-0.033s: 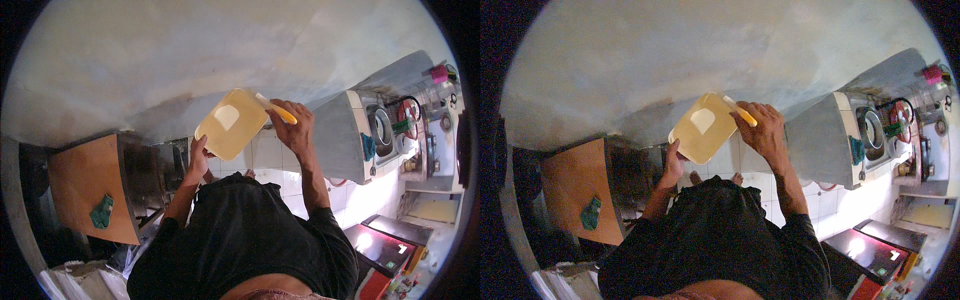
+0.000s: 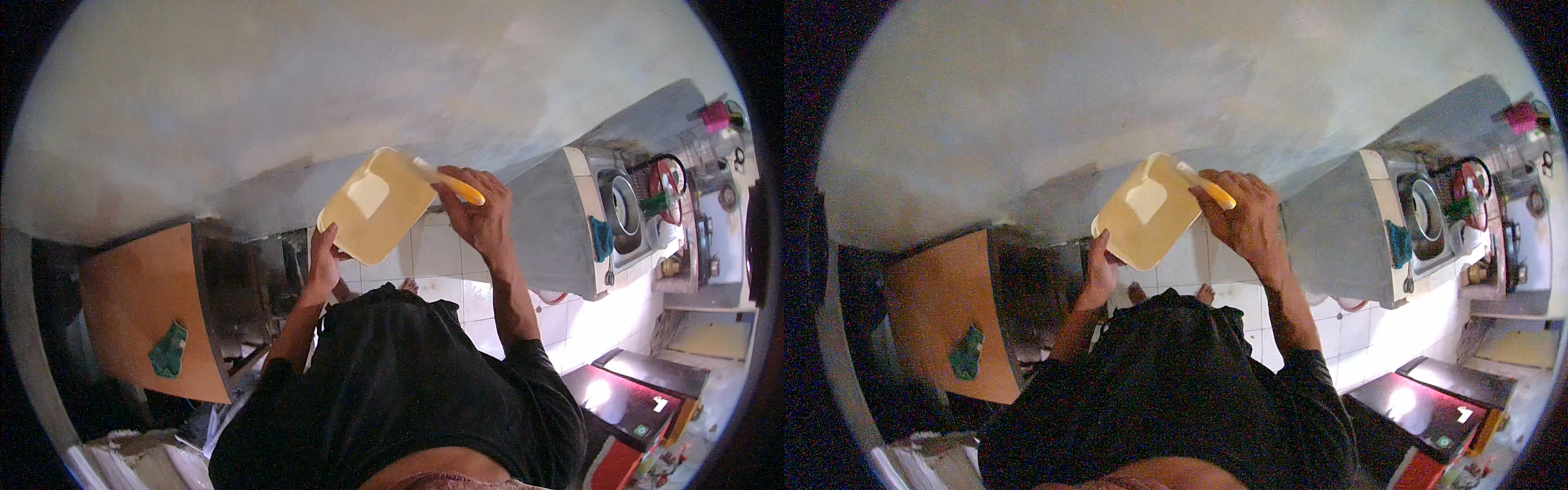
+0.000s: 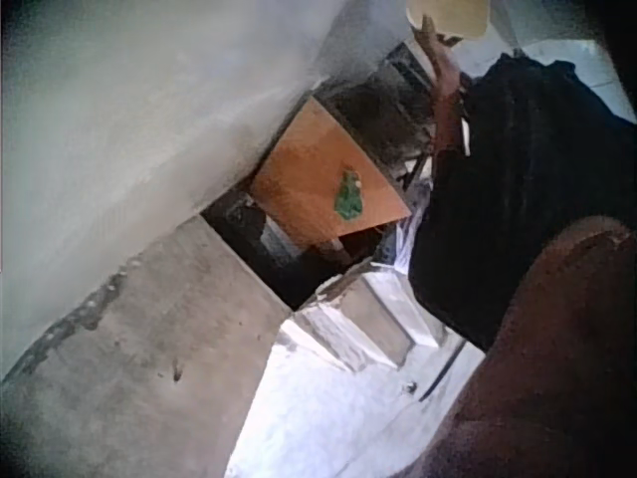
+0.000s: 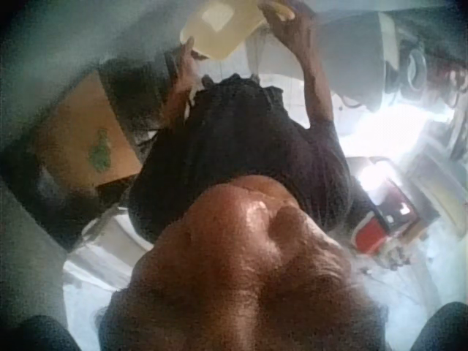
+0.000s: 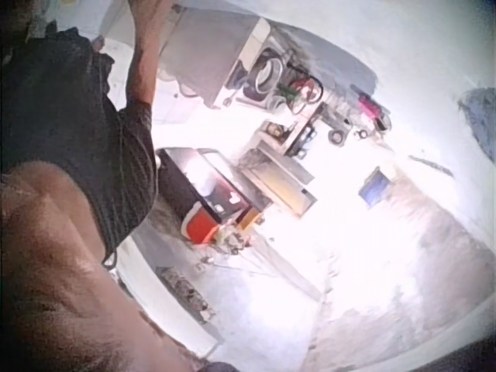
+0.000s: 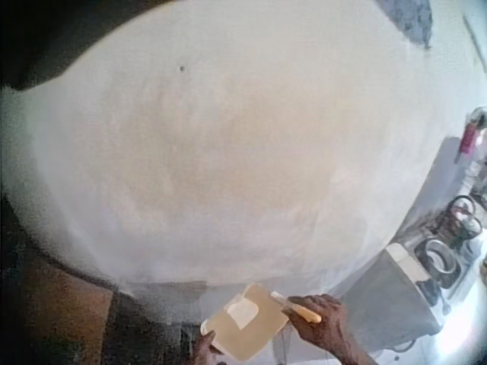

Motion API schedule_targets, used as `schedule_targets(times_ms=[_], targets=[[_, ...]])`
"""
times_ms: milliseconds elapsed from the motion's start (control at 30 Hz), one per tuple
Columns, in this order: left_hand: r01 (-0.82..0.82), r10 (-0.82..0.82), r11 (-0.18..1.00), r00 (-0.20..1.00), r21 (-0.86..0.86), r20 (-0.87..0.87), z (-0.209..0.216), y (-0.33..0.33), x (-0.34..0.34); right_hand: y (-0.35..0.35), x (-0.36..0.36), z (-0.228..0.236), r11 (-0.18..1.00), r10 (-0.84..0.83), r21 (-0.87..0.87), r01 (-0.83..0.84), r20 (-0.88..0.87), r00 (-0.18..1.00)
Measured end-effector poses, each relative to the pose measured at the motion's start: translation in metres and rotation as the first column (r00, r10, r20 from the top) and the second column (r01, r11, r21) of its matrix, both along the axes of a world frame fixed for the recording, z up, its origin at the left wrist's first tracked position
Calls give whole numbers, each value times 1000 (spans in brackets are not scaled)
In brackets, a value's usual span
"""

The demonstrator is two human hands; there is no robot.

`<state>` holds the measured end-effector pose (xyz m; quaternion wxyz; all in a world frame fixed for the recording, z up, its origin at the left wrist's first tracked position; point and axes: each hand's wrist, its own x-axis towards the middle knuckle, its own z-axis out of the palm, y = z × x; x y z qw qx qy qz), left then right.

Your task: The person paints a wall using a brush dipped in a container of white paint.

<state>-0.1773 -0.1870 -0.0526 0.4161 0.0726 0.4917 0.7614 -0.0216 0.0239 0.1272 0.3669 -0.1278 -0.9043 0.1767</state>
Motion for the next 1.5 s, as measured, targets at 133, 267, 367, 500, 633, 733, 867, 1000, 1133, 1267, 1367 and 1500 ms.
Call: schedule_targets(times_ms=[133, 267, 367, 500, 633, 733, 867, 1000, 1133, 1267, 1367, 1500], targets=[[-23, 24, 999, 1000, -31, 18, -9, 4, -6, -13, -2, -15, 987, 71, -145, -69, 6, 997], [21, -21, 1000, 1000, -4, 14, 8, 8, -10, -31, -5, -27, 911, 139, -399, -102, 66, 988], [28, -28, 1000, 1000, -14, 4, 14, 11, -13, -33, -5, -41, 758, 100, -650, -61, 24, 995], [71, -71, 997, 997, -8, -3, 12, 11, -20, -36, -11, -37, 657, 21, -752, -48, -45, 999], [46, -46, 999, 999, 26, -21, 35, 18, -11, -22, -13, -30, 908, -72, -411, 85, 48, 996], [92, -92, 996, 996, 14, -23, 12, 9, -25, -15, -17, -30, 938, -194, -287, 194, 29, 981], [86, -87, 996, 996, -24, -21, 14, 9, -23, 3, -10, -27, 946, -191, -263, 189, 17, 981], [52, -54, 998, 998, -32, -44, 28, 14, -14, 3, -3, -20, 979, -167, -121, 164, -14, 986], [76, -77, 997, 995, -32, -61, 38, 20, -8, -16, 8, -16, 982, -119, -154, 112, -37, 992], [57, -59, 996, 998, -73, -32, 38, 23, -11, -31, 10, -25, 945, 110, -316, -84, 67, 992], [89, -89, 993, 996, -72, 1, 24, 22, -19, -44, 2, -28, 921, 164, -365, -133, 55, 985], [142, -141, 989, 989, -42, 34, 24, 26, -19, -52, -7, -42, 898, 198, -417, -136, 107, 974]])
